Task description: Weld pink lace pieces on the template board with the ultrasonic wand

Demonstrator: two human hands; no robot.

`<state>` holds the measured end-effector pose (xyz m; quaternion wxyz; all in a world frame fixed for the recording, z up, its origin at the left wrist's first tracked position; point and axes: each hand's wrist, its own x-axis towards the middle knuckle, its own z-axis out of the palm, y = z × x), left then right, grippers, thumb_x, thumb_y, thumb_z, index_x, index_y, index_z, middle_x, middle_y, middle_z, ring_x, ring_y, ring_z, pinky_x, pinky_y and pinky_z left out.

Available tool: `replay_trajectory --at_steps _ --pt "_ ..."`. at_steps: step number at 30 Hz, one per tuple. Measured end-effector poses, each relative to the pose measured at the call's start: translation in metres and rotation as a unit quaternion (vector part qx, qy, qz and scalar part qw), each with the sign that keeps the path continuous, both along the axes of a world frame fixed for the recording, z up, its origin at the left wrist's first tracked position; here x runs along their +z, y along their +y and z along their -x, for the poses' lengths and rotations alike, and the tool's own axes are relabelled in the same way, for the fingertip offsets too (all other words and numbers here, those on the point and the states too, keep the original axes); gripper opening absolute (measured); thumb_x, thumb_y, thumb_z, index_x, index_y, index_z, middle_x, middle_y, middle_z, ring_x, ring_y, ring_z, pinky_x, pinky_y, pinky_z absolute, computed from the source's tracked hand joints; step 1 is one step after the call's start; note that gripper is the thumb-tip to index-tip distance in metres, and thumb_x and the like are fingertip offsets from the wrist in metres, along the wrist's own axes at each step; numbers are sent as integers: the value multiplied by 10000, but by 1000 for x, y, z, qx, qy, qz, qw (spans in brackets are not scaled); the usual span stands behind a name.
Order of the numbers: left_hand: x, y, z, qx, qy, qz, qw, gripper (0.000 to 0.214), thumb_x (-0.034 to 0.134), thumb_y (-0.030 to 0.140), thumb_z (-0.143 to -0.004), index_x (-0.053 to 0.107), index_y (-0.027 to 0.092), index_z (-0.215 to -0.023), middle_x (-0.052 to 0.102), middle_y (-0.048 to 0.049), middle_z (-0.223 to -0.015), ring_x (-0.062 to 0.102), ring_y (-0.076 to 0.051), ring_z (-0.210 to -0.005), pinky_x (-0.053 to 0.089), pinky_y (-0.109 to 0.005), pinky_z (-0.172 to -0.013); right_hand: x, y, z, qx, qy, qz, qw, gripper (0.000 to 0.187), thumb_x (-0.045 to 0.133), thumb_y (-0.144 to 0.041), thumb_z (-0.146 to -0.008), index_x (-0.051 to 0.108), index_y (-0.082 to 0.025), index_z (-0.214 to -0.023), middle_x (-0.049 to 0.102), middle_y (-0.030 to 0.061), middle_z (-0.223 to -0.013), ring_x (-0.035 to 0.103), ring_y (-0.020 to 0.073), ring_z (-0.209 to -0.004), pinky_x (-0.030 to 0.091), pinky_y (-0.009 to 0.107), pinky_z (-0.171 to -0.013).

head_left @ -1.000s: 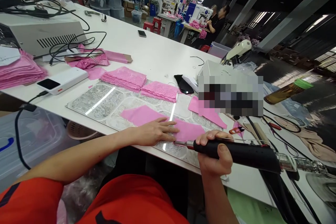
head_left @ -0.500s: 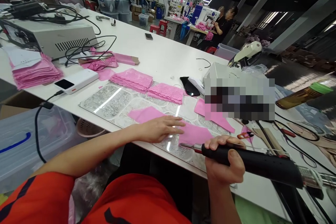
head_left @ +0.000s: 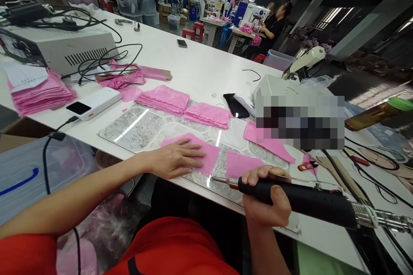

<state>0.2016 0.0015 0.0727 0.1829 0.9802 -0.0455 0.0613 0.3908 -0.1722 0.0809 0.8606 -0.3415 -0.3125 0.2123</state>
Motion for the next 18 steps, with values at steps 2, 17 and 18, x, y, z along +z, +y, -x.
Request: replay_trajectory --at_steps 2,17,18 --pt "-2 1 0 -2 -7 -4 1000 376 446 300 -974 544 237 -1332 456 -84 -1461 328 -262 -1410 97 -505 -1194 0 2 3 -2 -8 1 1000 188 539 -252 -709 622 -220 -875 535 -31 -718 520 90 -523 477 258 -460" --pt "-9 4 3 0 -42 6 999 344 489 295 -956 593 234 -1278 506 -88 -1419 367 -265 -1390 166 -483 -1191 1 6 5 -17 -20 32 999 184 544 -276 -705 617 -230 -869 517 -31 -708 493 93 -516 451 253 -457" --pt "-9 4 3 1 -45 7 999 340 494 295 -953 598 236 -1272 508 -87 -1417 372 -266 -1387 171 -484 -1190 1 6 4 -21 -20 32 999 186 541 -272 -704 617 -229 -868 519 -30 -708 494 94 -515 449 254 -457"
